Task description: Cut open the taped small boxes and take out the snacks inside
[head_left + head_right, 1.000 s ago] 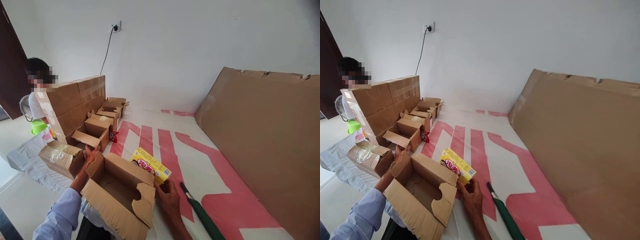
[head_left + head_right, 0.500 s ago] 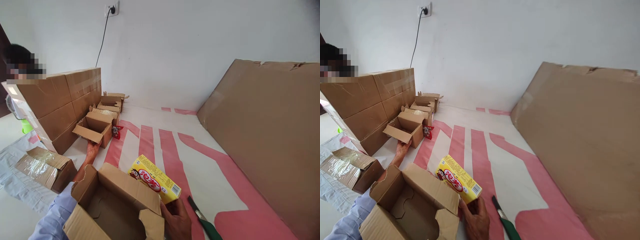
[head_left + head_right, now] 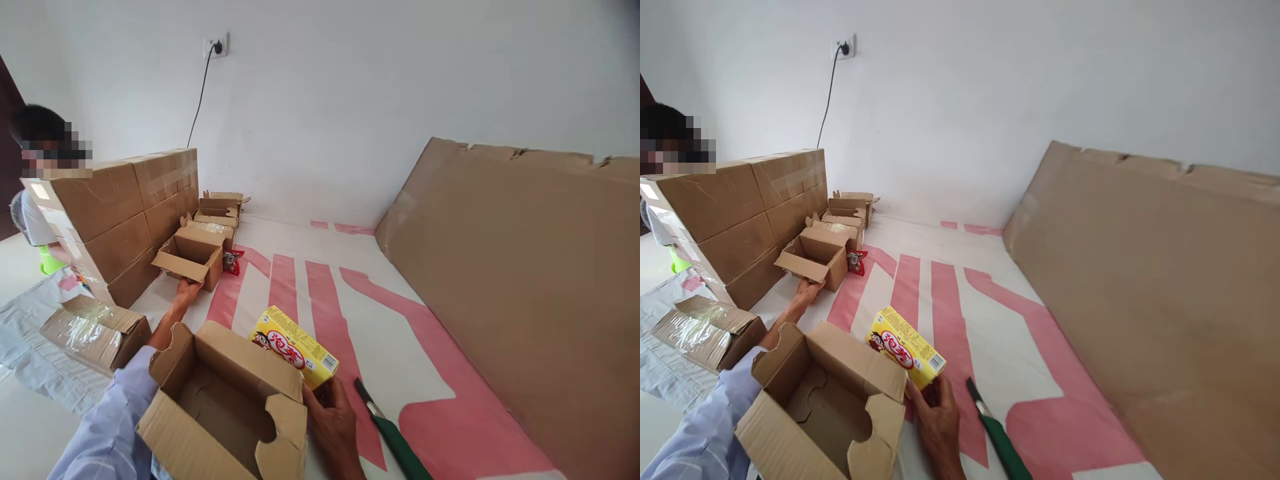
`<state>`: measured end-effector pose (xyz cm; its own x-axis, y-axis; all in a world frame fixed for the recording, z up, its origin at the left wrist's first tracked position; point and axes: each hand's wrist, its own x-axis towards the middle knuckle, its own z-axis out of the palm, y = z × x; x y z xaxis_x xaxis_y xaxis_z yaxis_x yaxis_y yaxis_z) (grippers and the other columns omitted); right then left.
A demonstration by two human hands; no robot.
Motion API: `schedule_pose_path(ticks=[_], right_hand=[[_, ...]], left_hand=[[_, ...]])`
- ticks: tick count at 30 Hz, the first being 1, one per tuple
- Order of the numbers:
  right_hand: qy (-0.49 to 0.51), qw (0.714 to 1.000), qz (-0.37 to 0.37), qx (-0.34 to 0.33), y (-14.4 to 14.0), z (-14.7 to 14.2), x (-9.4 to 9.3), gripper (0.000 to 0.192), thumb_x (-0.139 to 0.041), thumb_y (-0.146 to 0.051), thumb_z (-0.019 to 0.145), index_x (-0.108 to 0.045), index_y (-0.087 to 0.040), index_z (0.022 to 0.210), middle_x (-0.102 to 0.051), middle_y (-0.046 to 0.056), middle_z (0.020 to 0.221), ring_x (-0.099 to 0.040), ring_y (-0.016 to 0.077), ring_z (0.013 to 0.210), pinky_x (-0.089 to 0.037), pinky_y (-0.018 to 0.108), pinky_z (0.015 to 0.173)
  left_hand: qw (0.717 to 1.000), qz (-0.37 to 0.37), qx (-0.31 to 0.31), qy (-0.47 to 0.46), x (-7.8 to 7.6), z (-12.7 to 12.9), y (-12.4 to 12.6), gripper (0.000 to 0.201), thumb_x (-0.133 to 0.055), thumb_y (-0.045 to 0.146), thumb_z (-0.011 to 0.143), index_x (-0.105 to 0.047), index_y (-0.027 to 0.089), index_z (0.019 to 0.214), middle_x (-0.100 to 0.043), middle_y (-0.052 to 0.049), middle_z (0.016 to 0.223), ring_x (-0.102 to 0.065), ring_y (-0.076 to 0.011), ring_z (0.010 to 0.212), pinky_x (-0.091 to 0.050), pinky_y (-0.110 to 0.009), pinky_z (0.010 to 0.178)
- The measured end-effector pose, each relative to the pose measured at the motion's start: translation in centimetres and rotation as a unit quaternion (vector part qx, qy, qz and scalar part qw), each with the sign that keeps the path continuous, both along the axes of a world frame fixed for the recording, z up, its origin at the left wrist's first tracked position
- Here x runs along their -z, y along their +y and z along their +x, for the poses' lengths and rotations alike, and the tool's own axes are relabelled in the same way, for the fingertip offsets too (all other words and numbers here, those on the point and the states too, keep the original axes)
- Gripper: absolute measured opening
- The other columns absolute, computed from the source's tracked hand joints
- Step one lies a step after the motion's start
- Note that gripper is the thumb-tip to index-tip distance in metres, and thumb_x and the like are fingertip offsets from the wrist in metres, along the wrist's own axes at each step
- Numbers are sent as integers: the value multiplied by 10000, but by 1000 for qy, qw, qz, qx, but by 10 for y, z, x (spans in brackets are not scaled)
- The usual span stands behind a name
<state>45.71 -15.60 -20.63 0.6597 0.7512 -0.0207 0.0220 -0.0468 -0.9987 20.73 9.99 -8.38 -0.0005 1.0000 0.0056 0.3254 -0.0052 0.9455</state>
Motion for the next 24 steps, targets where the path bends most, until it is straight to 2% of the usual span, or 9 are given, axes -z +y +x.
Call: schedule_pose_path(ticks=[3, 5, 9, 11, 14, 16, 18, 21, 24], right_hand=[[-27, 1000, 13, -1, 0, -3, -8, 580, -846, -702, 639, -660, -240, 937, -733, 26, 807, -637, 226, 690, -532, 343, 604], [-35, 999, 15, 5, 0, -5, -11, 615, -836, -727, 621, -664, -232, 943, -716, 19, 781, -611, 216, 671, -510, 342, 599], [-48, 999, 7, 7, -2, -8, -13, 685, -823, -750, 593, -682, -208, 988, -705, 11, 774, -605, 209, 679, -498, 340, 617], [-48, 999, 8, 3, -4, -9, -14, 685, -820, -743, 596, -683, -202, 992, -715, 15, 798, -619, 213, 691, -508, 342, 624], [-50, 999, 15, -13, -7, -9, -13, 642, -819, -699, 630, -683, -201, 1012, -741, 34, 872, -654, 230, 734, -532, 351, 645], [-49, 998, 21, -28, -8, -9, -11, 621, -815, -663, 659, -684, -203, 1055, -749, 42, 902, -671, 242, 758, -540, 356, 652], [-31, 998, 26, -57, -6, -11, -9, 618, -818, -630, 668, -679, -206, 1096, -748, 39, 885, -674, 248, 747, -540, 356, 632], [-2, 992, 42, -120, 8, -19, -12, 600, -833, -593, 660, -686, -210, 1097, -739, 22, 841, -668, 241, 729, -541, 355, 635], [-27, 981, 63, -181, 39, -34, -25, 540, -825, -599, 672, -708, -216, 1034, -751, 30, 871, -658, 225, 740, -530, 346, 666]], left_hand=[[999, -39, 25, -9, -18, -31, -60, 478, -652, 572, 965, -730, 182, 1231, -796, -173, 1168, -728, -373, 1161, -608, -483, 934], [998, -28, 47, -14, -34, -58, -107, 511, -594, 631, 974, -761, 206, 1204, -797, -149, 1202, -708, -350, 1221, -598, -452, 979], [988, 114, 81, 73, -78, -96, -195, 546, -525, 646, 997, -784, 210, 1199, -790, -122, 1220, -660, -357, 1301, -531, -494, 1100], [955, 185, 151, 175, -96, -101, -230, 475, -664, 564, 956, -748, 234, 1286, -758, -116, 1314, -625, -353, 1350, -474, -508, 1164], [848, 204, 359, 333, -101, -88, -267, 577, -832, 431, 865, -659, 283, 1396, -693, -113, 1429, -608, -349, 1363, -455, -511, 1163], [764, 196, 447, 421, -92, -72, -277, 593, -869, 339, 827, -634, 271, 1367, -718, -112, 1329, -657, -338, 1246, -488, -493, 1083], [706, 213, 468, 486, -83, -56, -273, 539, -859, 260, 809, -626, 239, 1294, -725, -111, 1202, -671, -325, 1117, -503, -473, 998], [668, 301, 424, 532, -85, -44, -246, 335, -708, 141, 885, -632, 218, 1201, -698, -125, 1112, -636, -315, 1033, -473, -490, 1002], [660, 392, 358, 531, -105, -55, -204, 273, -486, 99, 1003, -664, 241, 1155, -683, -116, 1069, -604, -292, 1017, -409, -489, 1096]])
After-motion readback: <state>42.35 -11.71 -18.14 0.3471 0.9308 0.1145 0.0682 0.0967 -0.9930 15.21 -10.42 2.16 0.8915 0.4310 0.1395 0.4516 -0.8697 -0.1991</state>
